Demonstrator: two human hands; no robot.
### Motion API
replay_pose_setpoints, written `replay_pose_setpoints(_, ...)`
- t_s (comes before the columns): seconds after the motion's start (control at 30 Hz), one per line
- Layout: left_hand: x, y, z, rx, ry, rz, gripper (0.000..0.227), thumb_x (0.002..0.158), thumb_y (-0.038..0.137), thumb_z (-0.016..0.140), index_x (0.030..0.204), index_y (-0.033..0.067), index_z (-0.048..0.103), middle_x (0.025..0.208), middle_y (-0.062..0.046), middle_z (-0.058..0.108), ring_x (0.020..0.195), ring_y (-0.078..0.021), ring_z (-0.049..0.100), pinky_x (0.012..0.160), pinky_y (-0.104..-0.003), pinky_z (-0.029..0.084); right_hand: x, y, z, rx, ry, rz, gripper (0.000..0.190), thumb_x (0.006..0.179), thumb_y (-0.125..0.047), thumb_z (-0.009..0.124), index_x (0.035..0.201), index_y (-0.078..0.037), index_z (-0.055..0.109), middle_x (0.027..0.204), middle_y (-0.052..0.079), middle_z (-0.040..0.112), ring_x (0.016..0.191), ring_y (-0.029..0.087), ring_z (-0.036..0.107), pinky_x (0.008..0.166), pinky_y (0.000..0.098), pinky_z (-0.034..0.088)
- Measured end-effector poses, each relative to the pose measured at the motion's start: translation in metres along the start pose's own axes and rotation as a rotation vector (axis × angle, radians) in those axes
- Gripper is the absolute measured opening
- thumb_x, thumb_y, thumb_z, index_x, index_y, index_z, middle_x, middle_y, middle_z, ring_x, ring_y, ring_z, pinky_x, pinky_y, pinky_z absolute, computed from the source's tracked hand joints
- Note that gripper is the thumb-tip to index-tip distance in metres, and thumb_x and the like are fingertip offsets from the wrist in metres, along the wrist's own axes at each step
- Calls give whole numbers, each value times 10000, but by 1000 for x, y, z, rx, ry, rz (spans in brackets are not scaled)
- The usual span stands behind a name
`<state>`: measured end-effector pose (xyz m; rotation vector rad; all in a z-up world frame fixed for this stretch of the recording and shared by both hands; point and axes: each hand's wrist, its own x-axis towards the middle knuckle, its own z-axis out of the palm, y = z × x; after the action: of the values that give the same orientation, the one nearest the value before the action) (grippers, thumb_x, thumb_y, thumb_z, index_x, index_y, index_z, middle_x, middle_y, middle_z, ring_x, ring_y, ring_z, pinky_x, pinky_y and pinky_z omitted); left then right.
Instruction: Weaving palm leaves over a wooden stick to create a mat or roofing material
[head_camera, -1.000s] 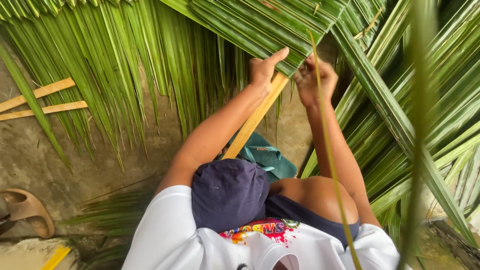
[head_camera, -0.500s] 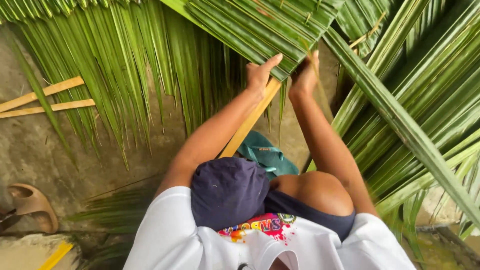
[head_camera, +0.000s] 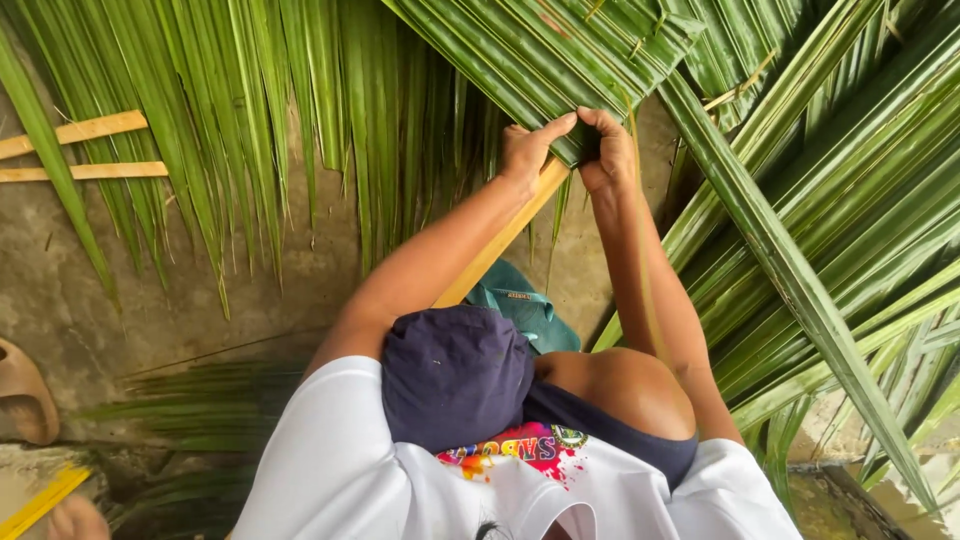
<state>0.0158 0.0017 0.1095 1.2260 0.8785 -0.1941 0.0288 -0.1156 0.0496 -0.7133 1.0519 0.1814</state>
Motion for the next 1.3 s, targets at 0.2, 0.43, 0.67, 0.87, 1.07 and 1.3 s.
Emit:
replay_pose_setpoints(0.2,20,-6,-6,-108,-42,-166,584,456,101,1040,888,-126,719,856,-236,720,811,-271,707,748,-437,566,-28,5,19,-45,64,-140,267,652,5,918,825,86,731,742,223,701,642,344,739,619,487,642)
replay_pose_setpoints(0.43,-25,58,6,-94,-54,-242,972,483,306,1008,1185,-189,554,1226,-359,547,1227,-368,529,1042,-543,425,-14,10,18,-65,111,-108,285,645,11,908,874,70,748,782,243,709,691,369,741,650,503,635)
replay_pose_setpoints(0.67,16,46,-11,-72,69,-215,313,648,103,856,826,-123,734,792,-178,742,584,-265,662,549,-334,569,-52,-26,18,-402,-186,20,355,792,-332,804,1035,-83,735,974,90,681,921,202,612,738,332,435)
replay_pose_setpoints(0.87,1,44,-10,-129,-52,-206,300,687,100,849,855,-133,765,800,-153,755,622,-214,675,584,-297,567,-56,-34,23,-354,-228,-163,200,832,-65,769,951,80,698,814,108,693,687,184,655,673,274,565)
replay_pose_setpoints(1.07,-1,44,-11,-101,-139,-277,363,668,147,872,879,-123,756,843,-180,760,649,-240,708,581,-293,590,-56,-18,27,-288,-192,-216,104,843,-53,759,909,17,719,808,85,707,705,165,660,685,267,561)
replay_pose_setpoints(1.3,10,43,-8,23,15,-157,267,656,170,855,690,-66,734,657,-83,677,497,-192,583,510,-296,529,-96,-71,32,-703,-194,-130,377,873,-280,755,1109,9,701,896,68,703,773,132,656,723,238,557)
